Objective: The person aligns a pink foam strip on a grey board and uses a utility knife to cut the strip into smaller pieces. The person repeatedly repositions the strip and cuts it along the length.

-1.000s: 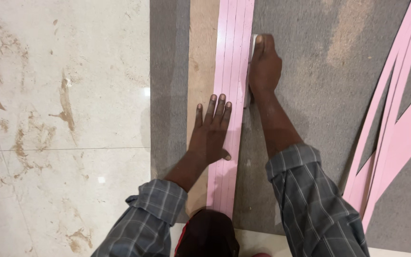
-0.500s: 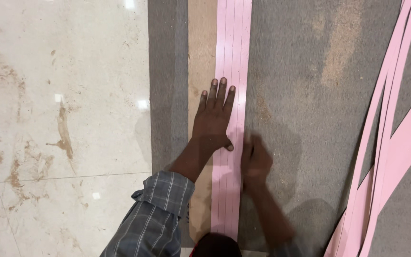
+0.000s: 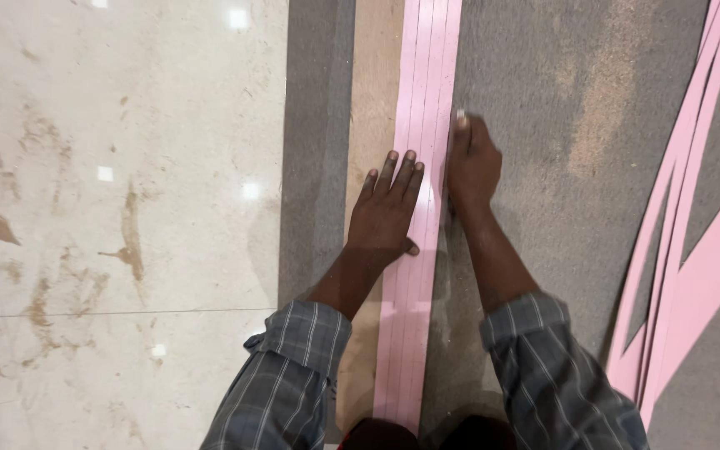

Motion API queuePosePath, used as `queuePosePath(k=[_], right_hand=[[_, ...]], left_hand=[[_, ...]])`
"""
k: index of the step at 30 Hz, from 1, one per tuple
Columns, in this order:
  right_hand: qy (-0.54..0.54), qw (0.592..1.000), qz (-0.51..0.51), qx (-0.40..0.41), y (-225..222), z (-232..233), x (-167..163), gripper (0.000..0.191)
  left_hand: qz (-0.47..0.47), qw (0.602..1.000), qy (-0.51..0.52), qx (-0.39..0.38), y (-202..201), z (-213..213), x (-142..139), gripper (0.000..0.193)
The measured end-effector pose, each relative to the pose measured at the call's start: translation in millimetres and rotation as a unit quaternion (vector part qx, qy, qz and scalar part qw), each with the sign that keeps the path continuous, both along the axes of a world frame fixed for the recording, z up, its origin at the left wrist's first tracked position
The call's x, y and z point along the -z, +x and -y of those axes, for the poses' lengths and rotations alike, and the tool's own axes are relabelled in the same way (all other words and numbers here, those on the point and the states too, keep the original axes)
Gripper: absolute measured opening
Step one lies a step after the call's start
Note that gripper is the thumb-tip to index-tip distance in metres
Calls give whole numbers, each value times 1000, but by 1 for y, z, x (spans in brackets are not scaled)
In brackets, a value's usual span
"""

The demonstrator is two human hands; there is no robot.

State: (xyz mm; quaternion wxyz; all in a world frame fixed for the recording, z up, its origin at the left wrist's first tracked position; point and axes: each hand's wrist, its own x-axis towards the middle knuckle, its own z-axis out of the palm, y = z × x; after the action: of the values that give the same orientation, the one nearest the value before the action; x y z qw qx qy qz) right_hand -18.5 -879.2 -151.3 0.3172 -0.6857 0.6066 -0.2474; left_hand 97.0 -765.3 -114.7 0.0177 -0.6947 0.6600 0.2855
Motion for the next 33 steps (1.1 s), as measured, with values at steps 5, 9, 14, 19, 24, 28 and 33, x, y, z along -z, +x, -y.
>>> queuePosePath(k=[5, 9, 14, 19, 24, 28, 33], right_hand=[[225, 972, -39, 57, -62, -121, -9, 46], [-12, 996, -81, -46, -98, -184, 1, 47], [86, 991, -98, -6, -36, -47, 18, 40], [5, 1000, -17, 9, 47, 124, 7, 36], [27, 999, -35, -19, 13, 70, 8, 37], [215, 972, -96, 27, -53, -74, 0, 46], [92, 992, -83, -16, -43, -68, -10, 41]], left_hand=[[72, 997, 18, 32, 23, 67, -7, 157], [70, 995, 62, 36, 27, 103, -9, 166], [8, 1000, 6, 4, 31, 108, -2, 164], [33, 998, 53, 30, 30, 113, -1, 162], [30, 998, 34, 32, 46, 126, -7, 160], [80, 993, 73, 45, 53, 154, -6, 163], [58, 996, 63, 29, 56, 165, -8, 163]])
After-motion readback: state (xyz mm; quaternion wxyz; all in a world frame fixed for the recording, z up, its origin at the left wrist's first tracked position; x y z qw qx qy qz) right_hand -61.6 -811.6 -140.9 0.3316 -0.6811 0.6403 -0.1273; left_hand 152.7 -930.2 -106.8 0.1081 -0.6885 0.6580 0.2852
